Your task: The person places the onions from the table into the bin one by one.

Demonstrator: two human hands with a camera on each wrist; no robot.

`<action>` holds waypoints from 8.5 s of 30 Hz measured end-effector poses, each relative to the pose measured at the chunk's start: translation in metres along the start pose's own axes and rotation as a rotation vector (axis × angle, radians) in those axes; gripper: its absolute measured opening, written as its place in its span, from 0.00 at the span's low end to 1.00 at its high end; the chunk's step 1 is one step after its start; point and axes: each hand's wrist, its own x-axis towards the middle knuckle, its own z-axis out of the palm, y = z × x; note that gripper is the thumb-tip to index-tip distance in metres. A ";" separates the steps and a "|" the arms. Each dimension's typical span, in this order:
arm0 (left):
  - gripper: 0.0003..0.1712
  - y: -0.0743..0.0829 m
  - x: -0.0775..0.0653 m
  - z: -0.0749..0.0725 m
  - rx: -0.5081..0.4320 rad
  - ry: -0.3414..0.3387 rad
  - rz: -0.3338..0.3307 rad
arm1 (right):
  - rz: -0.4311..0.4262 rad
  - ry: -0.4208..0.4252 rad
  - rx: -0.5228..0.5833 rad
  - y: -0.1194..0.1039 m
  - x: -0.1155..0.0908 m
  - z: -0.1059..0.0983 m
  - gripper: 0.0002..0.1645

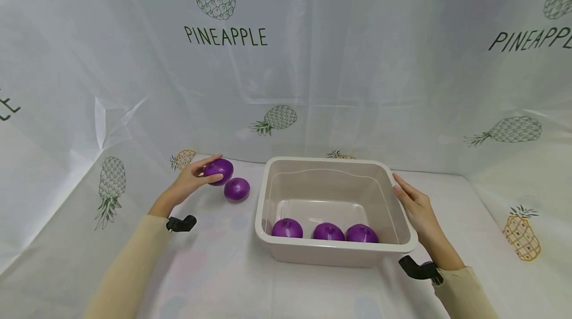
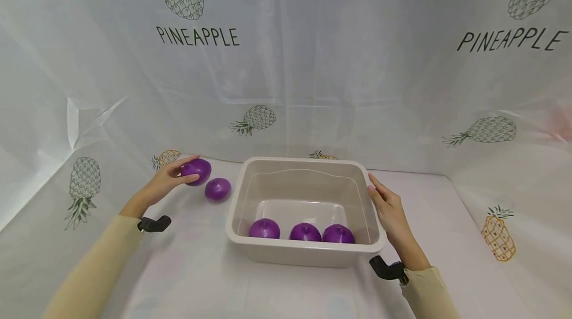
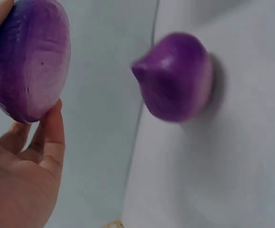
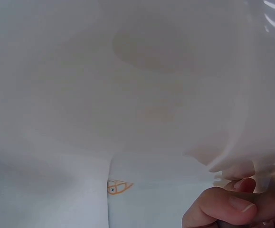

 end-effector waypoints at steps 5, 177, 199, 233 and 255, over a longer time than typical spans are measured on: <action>0.37 0.026 0.008 0.006 -0.029 -0.029 0.017 | 0.001 -0.006 -0.004 0.001 -0.001 -0.001 0.35; 0.42 0.068 0.062 0.057 0.289 -0.025 0.129 | -0.020 0.010 -0.029 0.001 -0.002 -0.002 0.34; 0.44 -0.038 0.032 0.071 0.226 0.079 -0.155 | -0.022 0.002 -0.010 0.002 -0.004 -0.004 0.34; 0.38 -0.075 0.018 0.090 0.125 0.212 -0.187 | -0.028 -0.004 -0.007 0.006 0.003 -0.004 0.34; 0.39 -0.009 0.018 0.070 0.044 0.224 -0.171 | -0.028 -0.003 -0.003 0.005 0.003 -0.004 0.34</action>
